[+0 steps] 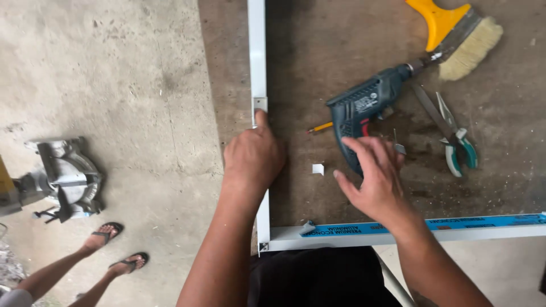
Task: Assembling an aluminum frame by marking, drilling, and riveting metal brackets to the profiles
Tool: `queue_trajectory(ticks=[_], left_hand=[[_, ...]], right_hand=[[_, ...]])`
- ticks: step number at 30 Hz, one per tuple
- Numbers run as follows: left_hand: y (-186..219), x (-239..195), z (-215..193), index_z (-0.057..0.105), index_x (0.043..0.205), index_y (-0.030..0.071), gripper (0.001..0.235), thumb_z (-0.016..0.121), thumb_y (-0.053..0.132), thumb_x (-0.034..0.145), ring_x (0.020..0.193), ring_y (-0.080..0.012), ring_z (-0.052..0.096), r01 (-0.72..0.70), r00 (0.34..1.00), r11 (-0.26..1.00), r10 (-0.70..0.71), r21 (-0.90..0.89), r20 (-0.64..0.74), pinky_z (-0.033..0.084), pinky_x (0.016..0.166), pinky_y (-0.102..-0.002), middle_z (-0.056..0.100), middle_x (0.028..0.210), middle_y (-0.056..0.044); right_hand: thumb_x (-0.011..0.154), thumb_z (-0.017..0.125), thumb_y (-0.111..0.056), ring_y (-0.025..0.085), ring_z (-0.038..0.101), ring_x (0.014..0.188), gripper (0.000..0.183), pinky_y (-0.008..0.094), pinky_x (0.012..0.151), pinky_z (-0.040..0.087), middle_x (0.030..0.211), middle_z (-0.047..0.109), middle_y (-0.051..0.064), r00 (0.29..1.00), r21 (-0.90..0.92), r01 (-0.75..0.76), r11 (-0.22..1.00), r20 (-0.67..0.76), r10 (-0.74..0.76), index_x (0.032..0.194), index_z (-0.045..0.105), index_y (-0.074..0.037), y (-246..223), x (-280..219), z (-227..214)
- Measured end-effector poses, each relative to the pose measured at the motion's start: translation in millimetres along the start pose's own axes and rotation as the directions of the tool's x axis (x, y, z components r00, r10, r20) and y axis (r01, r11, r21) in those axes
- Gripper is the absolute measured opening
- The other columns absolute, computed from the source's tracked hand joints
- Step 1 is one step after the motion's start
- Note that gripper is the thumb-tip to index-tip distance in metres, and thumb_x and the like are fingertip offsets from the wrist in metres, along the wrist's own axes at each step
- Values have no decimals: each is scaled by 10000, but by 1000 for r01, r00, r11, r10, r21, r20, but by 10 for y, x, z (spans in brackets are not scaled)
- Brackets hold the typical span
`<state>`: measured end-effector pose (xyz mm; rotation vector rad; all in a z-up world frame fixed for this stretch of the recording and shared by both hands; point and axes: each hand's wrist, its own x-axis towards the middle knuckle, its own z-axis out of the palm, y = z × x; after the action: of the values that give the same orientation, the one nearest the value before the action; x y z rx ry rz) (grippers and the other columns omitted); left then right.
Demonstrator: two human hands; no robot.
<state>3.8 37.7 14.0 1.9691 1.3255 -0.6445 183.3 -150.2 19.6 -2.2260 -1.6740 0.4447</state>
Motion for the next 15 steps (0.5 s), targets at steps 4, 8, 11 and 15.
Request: queue_trajectory(ticks=[4, 8, 11, 15], left_hand=[[50, -27, 40, 333, 1474, 59, 588, 445, 272, 938, 1010, -482, 722, 43, 998, 998, -41, 48, -52, 584, 869, -572, 738, 1004, -216], [56, -29, 44, 380, 1434, 168, 505, 448, 281, 947, 1033, -477, 709, 109, 993, 994, -110, -21, -53, 572, 890, -574, 725, 1009, -209], [18, -5, 66, 402, 1420, 219, 478, 454, 303, 952, 1045, -472, 705, 124, 988, 991, -128, -52, -81, 571, 891, -570, 719, 1023, -199], [47, -40, 55, 417, 1411, 243, 462, 477, 333, 962, 1077, -462, 696, 125, 986, 990, -132, -72, -105, 562, 917, -564, 708, 1050, -199]], right_hand=[[784, 795, -380, 284, 563, 1071, 682, 479, 910, 371, 1175, 572, 28, 998, 42, -25, 999, -53, 27, 1419, 600, -226, 196, -251, 32], [780, 813, -314, 314, 573, 1118, 667, 517, 896, 414, 1196, 573, 33, 981, 36, -189, 981, -43, 190, 1403, 604, -199, 477, -384, -60], [796, 826, -267, 362, 586, 1106, 649, 553, 906, 412, 1175, 586, 86, 961, 17, -267, 963, -65, 268, 1397, 616, -145, 768, -421, -112], [753, 853, -300, 424, 607, 1120, 709, 630, 876, 459, 1193, 584, 100, 934, -22, -347, 938, -95, 343, 1393, 602, -125, 1020, -502, -221]])
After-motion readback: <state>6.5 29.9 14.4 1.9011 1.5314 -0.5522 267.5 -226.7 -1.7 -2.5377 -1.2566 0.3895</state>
